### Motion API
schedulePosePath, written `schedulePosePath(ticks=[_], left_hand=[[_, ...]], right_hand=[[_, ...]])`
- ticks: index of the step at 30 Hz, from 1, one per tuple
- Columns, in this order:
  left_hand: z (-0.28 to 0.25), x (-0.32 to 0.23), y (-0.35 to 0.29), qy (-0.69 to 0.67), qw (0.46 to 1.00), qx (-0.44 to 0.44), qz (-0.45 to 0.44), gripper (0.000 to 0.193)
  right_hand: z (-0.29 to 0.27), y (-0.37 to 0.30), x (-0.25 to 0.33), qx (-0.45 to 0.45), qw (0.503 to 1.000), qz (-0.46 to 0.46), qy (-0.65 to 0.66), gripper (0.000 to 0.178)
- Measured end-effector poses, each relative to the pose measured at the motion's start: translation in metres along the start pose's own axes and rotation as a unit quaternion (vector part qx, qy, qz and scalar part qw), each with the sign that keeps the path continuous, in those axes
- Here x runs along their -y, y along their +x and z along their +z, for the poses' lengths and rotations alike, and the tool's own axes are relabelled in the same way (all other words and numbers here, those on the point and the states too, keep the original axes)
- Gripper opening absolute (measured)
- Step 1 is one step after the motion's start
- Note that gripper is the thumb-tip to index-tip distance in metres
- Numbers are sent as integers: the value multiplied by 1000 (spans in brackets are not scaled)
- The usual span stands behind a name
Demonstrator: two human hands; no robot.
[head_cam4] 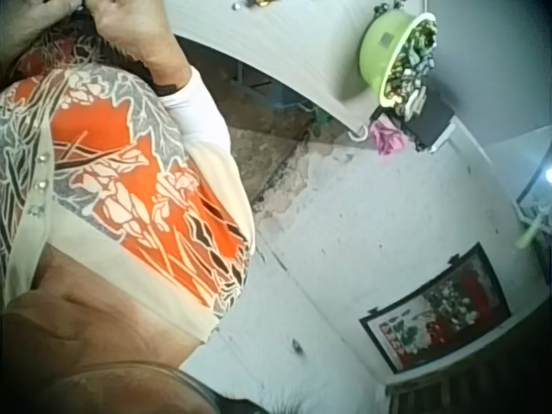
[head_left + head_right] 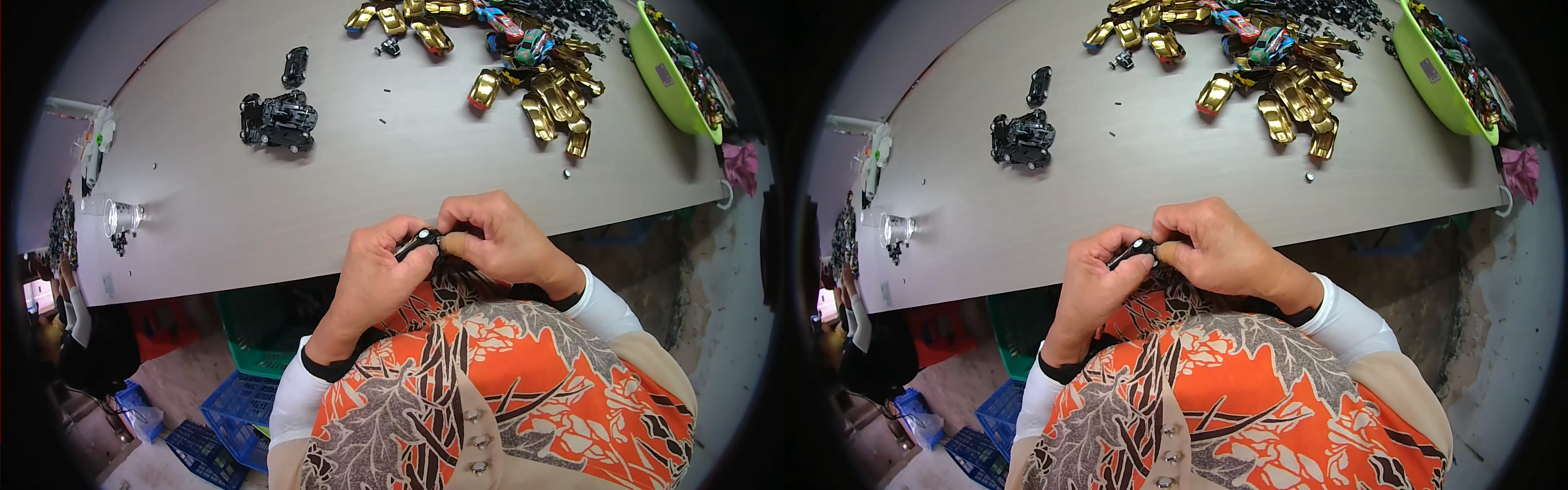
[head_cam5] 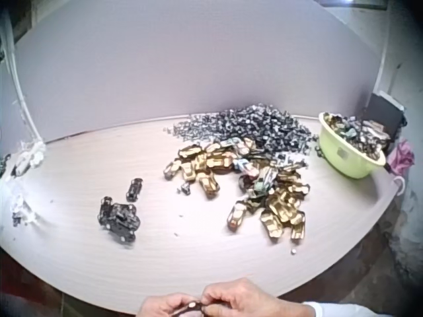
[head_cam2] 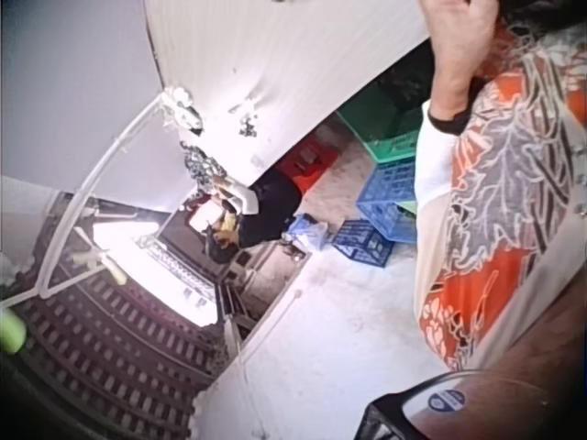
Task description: The person assembles small toy cars by hand at a workbench. They pick up black chassis and colorful car bodies from piles on the table, fit the bodies onto the chassis, and place the completed units on the table. The process is repeated for multiple cars of different colors.
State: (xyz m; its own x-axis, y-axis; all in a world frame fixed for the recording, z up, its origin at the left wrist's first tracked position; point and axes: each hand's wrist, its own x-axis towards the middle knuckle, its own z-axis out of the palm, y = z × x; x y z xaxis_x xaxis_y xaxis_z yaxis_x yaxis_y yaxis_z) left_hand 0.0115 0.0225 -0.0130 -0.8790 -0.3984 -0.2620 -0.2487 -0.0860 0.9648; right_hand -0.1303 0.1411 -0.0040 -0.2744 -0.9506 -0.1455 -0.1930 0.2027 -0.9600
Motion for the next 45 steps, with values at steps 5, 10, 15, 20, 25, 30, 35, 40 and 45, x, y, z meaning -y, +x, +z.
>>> schedulePosePath(ticks=[5, 10, 15, 20, 25, 30, 35, 40, 45], left_hand=[[-7, -5, 7, -200, 976, 11, -88, 10], [-13, -3, 6, -248, 964, 30, -91, 16], [-7, -2, 6, -314, 947, 20, -60, 23], [-11, -6, 6, -329, 944, -12, -34, 29], [-10, 1, 7, -356, 933, -40, -21, 35], [-5, -4, 5, -370, 926, -74, -8, 36], [-6, -2, 6, -350, 935, -64, 5, 29], [-4, 1, 5, -320, 945, -63, 4, 33], [-6, -7, 2, -219, 973, -68, -3, 27]], right_hand=[[1, 6, -5, -51, 994, -39, 85, 1], [-9, 0, 1, -49, 986, 39, 153, 2], [0, -2, 6, -43, 972, 22, 230, 2], [-1, -5, 0, -35, 984, -7, 173, 4], [13, -5, -4, -43, 982, 1, 185, 5], [14, -6, -2, -24, 977, 35, 211, 8], [19, -4, 0, -26, 973, 27, 229, 10], [16, -2, -2, -24, 974, 43, 220, 10], [14, -2, -3, -38, 975, 46, 213, 10]])
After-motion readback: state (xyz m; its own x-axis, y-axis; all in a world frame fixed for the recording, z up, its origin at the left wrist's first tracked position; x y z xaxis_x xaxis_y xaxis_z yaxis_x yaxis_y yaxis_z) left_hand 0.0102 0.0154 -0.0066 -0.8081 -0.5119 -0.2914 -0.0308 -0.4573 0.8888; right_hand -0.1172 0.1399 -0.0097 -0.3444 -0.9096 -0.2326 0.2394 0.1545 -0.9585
